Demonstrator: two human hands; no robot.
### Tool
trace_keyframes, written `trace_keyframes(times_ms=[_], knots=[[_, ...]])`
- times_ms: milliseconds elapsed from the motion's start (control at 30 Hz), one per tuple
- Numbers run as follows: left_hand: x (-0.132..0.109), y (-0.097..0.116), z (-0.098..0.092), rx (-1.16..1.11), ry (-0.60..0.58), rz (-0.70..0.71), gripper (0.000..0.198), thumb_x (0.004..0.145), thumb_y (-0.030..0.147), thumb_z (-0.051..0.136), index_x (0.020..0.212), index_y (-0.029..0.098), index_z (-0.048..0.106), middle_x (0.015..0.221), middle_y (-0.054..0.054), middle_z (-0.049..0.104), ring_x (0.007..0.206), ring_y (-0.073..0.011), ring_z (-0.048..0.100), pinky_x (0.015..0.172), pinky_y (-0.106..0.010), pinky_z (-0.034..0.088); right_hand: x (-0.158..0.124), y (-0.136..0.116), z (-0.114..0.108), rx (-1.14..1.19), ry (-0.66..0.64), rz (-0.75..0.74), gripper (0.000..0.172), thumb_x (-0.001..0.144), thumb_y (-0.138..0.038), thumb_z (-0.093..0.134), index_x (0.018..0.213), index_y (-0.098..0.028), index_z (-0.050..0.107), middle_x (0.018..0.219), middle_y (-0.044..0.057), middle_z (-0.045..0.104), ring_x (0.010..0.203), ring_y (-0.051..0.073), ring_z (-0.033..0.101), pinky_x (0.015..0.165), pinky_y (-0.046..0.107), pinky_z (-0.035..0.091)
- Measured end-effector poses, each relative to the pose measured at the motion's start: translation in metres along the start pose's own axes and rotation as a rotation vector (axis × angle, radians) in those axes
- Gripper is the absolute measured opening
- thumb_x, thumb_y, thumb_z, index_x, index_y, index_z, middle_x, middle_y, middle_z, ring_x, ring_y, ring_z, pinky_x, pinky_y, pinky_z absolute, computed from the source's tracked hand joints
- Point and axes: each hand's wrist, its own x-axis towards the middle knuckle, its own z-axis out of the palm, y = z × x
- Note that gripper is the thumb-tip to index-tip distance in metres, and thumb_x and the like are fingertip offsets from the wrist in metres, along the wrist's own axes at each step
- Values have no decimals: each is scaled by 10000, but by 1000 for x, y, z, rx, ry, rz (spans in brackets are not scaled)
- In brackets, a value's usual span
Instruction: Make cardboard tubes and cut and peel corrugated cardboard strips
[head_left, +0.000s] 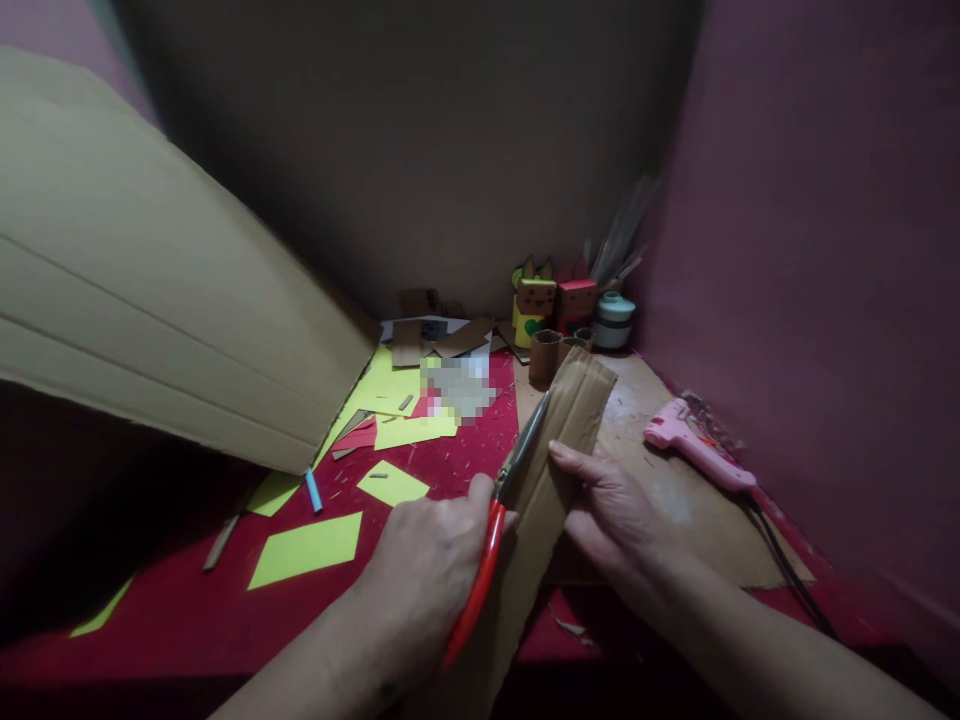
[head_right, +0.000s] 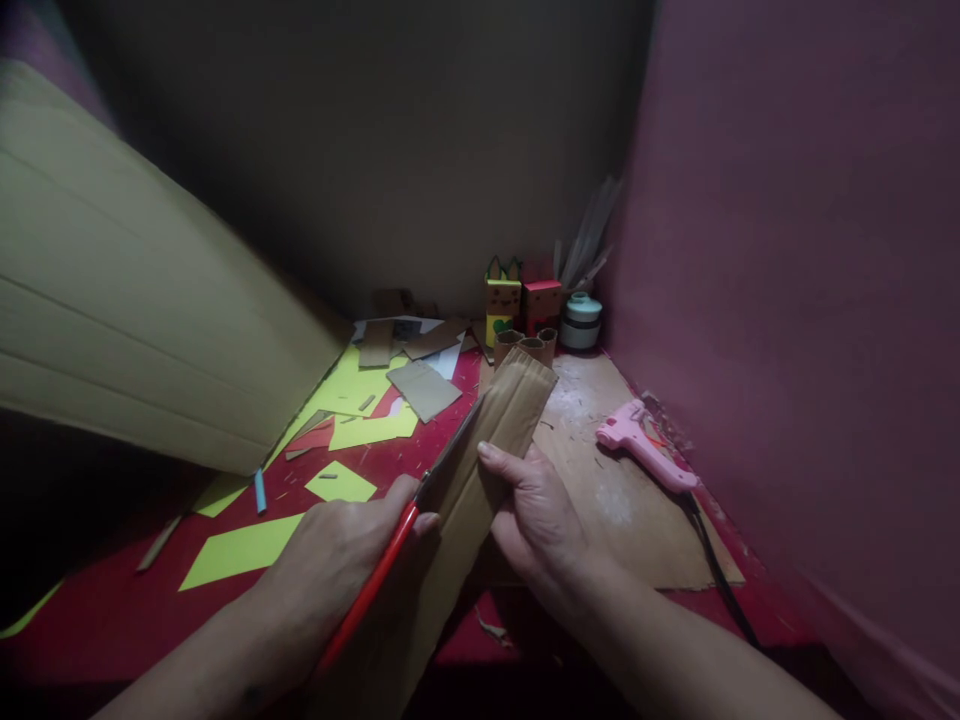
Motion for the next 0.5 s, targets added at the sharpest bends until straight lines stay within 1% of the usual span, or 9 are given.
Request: trace_keyframes(times_ms=[100,200,267,300,367,400,433,500], knots=[[1,0,2,0,-5,2,330,922,403,270,846,180,502,494,-24,549,394,-188,510,404,-255,198,2,0,1,-3,3,-1,316,710,-68,639,1019,-125,611,766,54,696,627,175,632,732,375,540],[1,1,1,-22,-16,-38,323,919,404,284,844,180,504,500,-35,559,407,-194,513,421,-264,187,3,1,2,10,4,16,319,720,-74,630,1033,-127,609,784,57,698,648,182,640,744,380,537],[0,0,-1,-99,-44,-76,304,906,414,318,828,186,503,535,-49,585,434,-197,527,436,-266,203,3,1,2,12,2,17,322,722,-73,631,1038,-130,610,780,58,699,675,190,647,748,384,537],[0,-1,-2,-176,-51,-96,293,899,423,336,822,192,498,563,-53,601,459,-197,540,445,-265,225,3,1,2,11,2,13,324,720,-72,634,1038,-132,610,776,58,699,689,194,650,750,387,536],[0,-6,-4,-385,-14,-153,278,876,460,390,819,210,496,607,-46,618,509,-197,559,468,-263,276,3,1,2,14,12,2,326,718,-71,638,1036,-137,609,778,58,701,711,200,655,754,394,536],[0,-9,-5,-481,25,-185,271,859,477,424,824,219,500,609,-36,615,521,-195,558,476,-264,294,3,1,2,20,23,-2,328,716,-69,640,1034,-139,609,784,57,703,722,202,656,758,397,536],[0,-13,-5,-556,68,-214,263,839,487,459,828,229,509,600,-24,604,521,-191,551,480,-265,304,3,0,2,27,35,-5,332,711,-66,641,1033,-141,608,795,56,704,734,204,658,764,399,535],[1,-20,-5,-622,135,-257,253,802,492,520,825,240,526,576,-9,578,509,-184,531,473,-267,309,4,-1,1,37,56,-7,342,698,-60,646,1027,-144,609,818,54,707,758,208,660,777,400,533]])
